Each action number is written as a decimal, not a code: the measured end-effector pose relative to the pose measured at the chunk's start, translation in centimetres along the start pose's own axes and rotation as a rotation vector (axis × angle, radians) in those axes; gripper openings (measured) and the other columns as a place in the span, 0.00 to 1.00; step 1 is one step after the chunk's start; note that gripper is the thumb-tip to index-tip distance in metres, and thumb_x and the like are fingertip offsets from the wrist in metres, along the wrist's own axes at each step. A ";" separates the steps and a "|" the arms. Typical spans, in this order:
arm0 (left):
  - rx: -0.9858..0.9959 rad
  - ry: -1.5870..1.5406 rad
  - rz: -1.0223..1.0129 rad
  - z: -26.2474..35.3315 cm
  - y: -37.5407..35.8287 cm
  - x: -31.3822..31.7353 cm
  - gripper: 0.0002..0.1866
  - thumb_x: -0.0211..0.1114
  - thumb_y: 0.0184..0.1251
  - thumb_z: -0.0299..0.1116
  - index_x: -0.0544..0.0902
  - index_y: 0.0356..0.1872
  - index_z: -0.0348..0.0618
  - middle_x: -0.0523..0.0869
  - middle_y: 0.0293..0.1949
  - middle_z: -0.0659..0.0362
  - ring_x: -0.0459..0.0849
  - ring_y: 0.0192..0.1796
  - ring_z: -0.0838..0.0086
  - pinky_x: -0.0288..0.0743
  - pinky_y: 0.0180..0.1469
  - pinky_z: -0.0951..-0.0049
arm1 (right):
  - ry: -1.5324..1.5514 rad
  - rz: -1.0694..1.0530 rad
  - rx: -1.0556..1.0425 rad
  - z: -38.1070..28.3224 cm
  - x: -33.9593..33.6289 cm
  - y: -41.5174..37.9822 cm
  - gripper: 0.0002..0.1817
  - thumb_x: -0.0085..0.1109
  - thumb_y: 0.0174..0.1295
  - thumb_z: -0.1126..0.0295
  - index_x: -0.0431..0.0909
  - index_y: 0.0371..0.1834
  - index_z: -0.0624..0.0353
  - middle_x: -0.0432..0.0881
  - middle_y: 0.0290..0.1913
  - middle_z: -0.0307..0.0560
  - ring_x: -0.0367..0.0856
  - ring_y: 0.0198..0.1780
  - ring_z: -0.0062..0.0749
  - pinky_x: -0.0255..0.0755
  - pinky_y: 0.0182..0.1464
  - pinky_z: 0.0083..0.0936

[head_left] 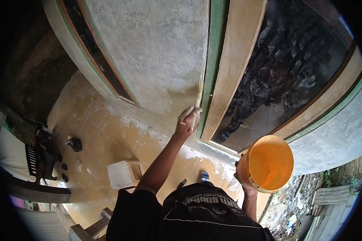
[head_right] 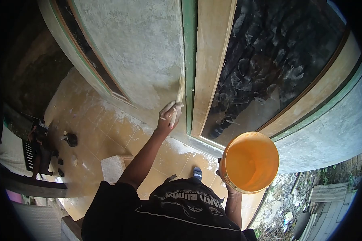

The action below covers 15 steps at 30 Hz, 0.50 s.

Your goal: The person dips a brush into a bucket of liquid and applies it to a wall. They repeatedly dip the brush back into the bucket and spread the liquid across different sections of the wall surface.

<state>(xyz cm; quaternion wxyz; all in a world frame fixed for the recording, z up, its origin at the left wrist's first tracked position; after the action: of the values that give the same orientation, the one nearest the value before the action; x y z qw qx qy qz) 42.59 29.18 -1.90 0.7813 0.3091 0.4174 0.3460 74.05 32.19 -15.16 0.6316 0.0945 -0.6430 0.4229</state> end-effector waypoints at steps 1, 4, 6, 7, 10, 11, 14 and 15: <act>-0.039 0.033 -0.058 -0.7 -2.0 0.8 0.11 0.61 0.52 0.22 0.80 0.39 0.38 0.81 0.35 0.49 0.81 0.36 0.56 0.76 0.40 0.67 | -0.073 -0.018 -0.024 -0.1 0.4 -0.2 0.33 0.48 0.62 0.47 0.58 0.63 0.58 0.65 0.58 0.65 0.65 0.58 0.60 0.70 0.52 0.57; -0.180 0.016 -0.176 -1.5 -5.8 2.2 0.09 0.60 0.54 0.20 0.79 0.37 0.38 0.80 0.32 0.52 0.81 0.34 0.59 0.76 0.37 0.68 | -0.142 -0.062 -0.040 0.3 1.7 -0.7 0.33 0.47 0.62 0.47 0.59 0.63 0.58 0.65 0.58 0.66 0.66 0.58 0.61 0.71 0.51 0.58; -0.161 -0.021 -0.181 -1.0 -4.5 1.9 0.10 0.60 0.54 0.20 0.80 0.38 0.38 0.80 0.32 0.52 0.81 0.33 0.61 0.76 0.37 0.68 | -0.145 -0.075 -0.028 0.4 1.5 -0.7 0.34 0.48 0.62 0.46 0.59 0.63 0.58 0.65 0.58 0.67 0.66 0.58 0.61 0.71 0.51 0.58; -0.146 -0.058 -0.183 -0.4 -3.3 1.5 0.11 0.60 0.53 0.20 0.80 0.39 0.38 0.81 0.31 0.52 0.81 0.32 0.62 0.77 0.37 0.68 | -0.084 -0.036 -0.019 0.1 0.3 -0.4 0.34 0.48 0.61 0.46 0.59 0.63 0.59 0.65 0.57 0.68 0.66 0.57 0.62 0.71 0.50 0.58; -0.219 -0.149 -0.108 0.0 2.8 -1.4 0.12 0.61 0.53 0.20 0.80 0.40 0.37 0.82 0.33 0.51 0.81 0.31 0.63 0.77 0.36 0.70 | -0.160 -0.135 0.019 0.1 1.1 -0.3 0.35 0.49 0.60 0.45 0.59 0.63 0.59 0.65 0.57 0.68 0.67 0.57 0.62 0.72 0.50 0.59; -0.071 -0.040 0.004 2.4 5.0 -3.6 0.11 0.60 0.53 0.19 0.81 0.39 0.37 0.82 0.33 0.52 0.82 0.33 0.65 0.77 0.37 0.72 | -0.292 -0.277 0.044 0.7 2.6 -0.5 0.35 0.49 0.60 0.45 0.59 0.63 0.60 0.66 0.57 0.68 0.67 0.56 0.61 0.72 0.50 0.59; 0.118 0.062 0.223 5.4 6.2 -6.5 0.11 0.60 0.53 0.18 0.81 0.39 0.36 0.82 0.36 0.53 0.83 0.36 0.68 0.77 0.38 0.75 | -0.319 -0.295 0.013 0.7 3.2 -0.6 0.36 0.50 0.59 0.45 0.59 0.63 0.60 0.65 0.57 0.68 0.67 0.56 0.61 0.71 0.50 0.59; 0.154 0.052 0.329 5.9 5.9 -7.4 0.11 0.60 0.53 0.17 0.81 0.39 0.36 0.82 0.38 0.54 0.82 0.36 0.69 0.76 0.38 0.76 | -0.317 -0.292 0.010 0.7 3.1 -0.5 0.36 0.50 0.59 0.45 0.59 0.63 0.60 0.65 0.57 0.68 0.67 0.56 0.61 0.71 0.50 0.59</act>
<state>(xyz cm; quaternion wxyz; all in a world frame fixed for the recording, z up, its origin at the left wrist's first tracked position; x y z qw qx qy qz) 42.94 25.49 8.63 0.6772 0.4231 0.4066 0.4439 73.33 32.71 -12.12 0.5766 0.2552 -0.7115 0.3100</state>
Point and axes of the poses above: each hand's wrist, its own y-axis towards the middle knuckle, its own x-axis out of the palm, z = x × y, the point moved 10 cm from there along y, towards the middle knuckle
